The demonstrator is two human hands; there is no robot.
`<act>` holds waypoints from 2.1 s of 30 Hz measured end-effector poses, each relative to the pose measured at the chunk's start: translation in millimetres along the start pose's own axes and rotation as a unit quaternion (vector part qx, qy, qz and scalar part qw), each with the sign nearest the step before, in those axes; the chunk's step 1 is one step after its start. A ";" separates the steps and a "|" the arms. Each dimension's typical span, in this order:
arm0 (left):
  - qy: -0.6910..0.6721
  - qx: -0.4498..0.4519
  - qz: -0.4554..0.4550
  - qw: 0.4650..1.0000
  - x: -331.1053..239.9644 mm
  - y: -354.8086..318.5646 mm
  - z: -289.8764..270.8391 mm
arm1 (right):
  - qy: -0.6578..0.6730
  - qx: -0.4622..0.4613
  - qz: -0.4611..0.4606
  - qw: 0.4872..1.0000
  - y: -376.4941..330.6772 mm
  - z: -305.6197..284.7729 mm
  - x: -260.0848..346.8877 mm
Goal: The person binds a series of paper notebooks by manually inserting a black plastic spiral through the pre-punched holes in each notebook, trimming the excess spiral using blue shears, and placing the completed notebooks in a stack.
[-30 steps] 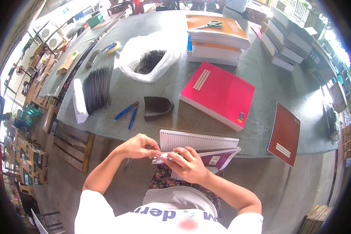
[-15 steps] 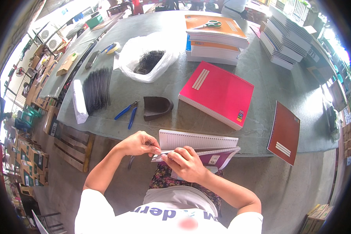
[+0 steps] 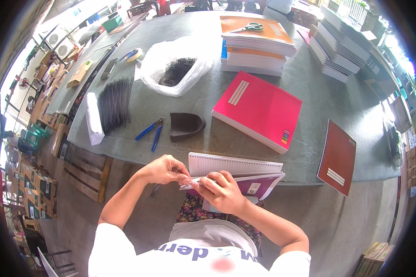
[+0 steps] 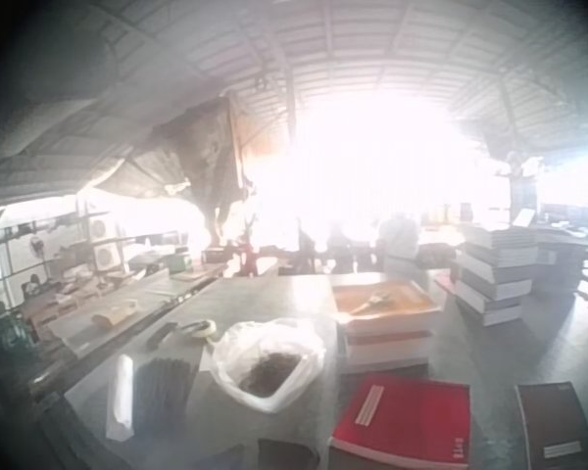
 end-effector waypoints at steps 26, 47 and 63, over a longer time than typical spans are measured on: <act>0.084 -0.292 -0.013 0.953 36.3 -53.0 20.4 | 0.123 0.294 0.229 0.920 31.5 48.4 -66.4; -0.318 -0.234 0.258 0.882 32.9 -53.1 -2.4 | 0.199 0.179 0.158 0.950 42.2 44.8 -44.7; -0.126 -0.355 0.228 0.898 15.3 -48.0 2.3 | 0.016 0.096 0.215 0.972 45.9 43.4 -41.3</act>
Point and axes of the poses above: each hand's wrist, its own y-axis towards the middle knuckle, its own z-axis out of the palm, x = y × z, the point moved 10 cm from there along y, towards the middle knuckle, and after that the axes turned 12 degrees about x, right-handed, at the moved point
